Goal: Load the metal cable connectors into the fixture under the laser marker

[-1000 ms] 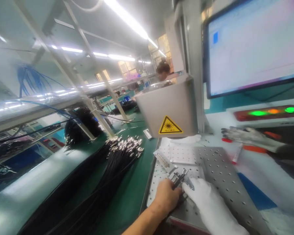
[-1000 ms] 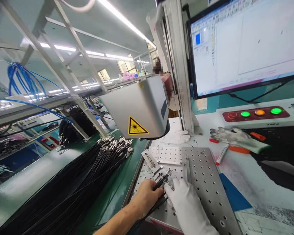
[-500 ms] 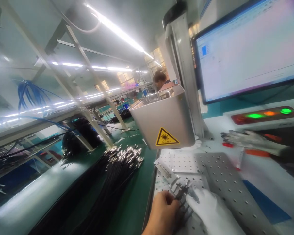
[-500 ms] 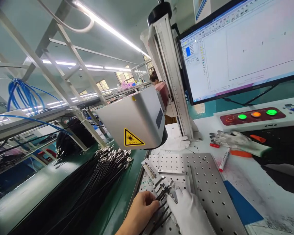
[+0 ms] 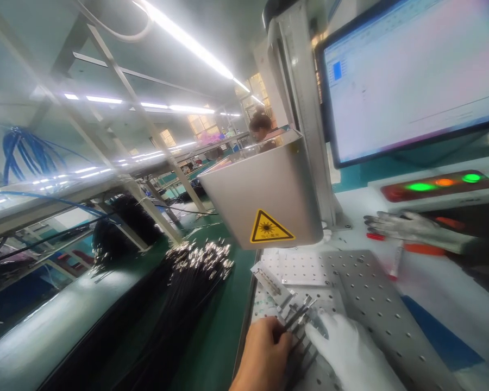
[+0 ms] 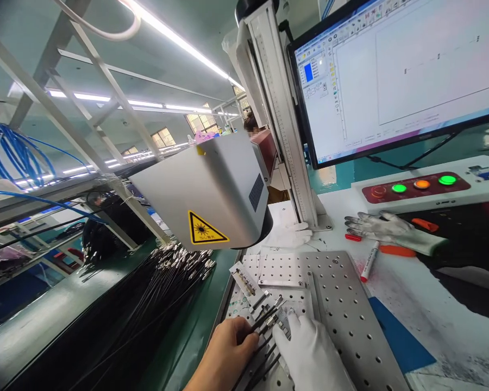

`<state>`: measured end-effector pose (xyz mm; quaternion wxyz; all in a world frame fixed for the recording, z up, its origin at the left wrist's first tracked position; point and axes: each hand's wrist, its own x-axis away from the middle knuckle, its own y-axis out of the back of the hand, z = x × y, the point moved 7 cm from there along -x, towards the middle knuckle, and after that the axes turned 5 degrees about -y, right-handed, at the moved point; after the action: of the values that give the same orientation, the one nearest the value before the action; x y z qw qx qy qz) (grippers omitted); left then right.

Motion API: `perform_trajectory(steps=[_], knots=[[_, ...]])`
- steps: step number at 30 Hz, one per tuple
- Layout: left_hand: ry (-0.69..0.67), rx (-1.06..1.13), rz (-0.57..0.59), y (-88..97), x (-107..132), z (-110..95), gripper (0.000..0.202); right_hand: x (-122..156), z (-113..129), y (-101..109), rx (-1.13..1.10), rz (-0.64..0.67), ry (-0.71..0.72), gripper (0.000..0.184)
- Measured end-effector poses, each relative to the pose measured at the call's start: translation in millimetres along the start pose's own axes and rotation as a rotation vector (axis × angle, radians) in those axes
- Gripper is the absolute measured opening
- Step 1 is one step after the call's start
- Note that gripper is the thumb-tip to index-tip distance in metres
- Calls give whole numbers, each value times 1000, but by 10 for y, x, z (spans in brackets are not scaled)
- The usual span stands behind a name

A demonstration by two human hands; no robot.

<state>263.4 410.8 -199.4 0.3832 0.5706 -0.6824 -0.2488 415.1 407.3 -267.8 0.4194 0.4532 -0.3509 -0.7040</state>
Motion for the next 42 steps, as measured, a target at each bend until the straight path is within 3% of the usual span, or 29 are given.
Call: perform_trajectory(steps=[8,11,15,20,25,28,31,42], knots=[[18,-47,2,31,21,-100,18,8,-47,-5,-9,-76,91,16],[14,-30,4,22,3,-94,16,33,11,9,53,-64,241,22],[15,-3,11,-2,-18,-57,15,88,119,218,79,-99,457,29],[10,39,18,-40,-20,0,14,49,148,305,66,-12,454,43],[15,81,59,-58,-11,4,14,-67,55,170,44,17,201,19],[8,53,106,-72,-7,-27,20,-87,18,126,27,6,113,18],[-9,16,135,-111,-16,-49,26,-83,13,97,3,11,96,17],[59,-154,33,-196,-11,-51,21,-78,43,0,-77,33,75,18]])
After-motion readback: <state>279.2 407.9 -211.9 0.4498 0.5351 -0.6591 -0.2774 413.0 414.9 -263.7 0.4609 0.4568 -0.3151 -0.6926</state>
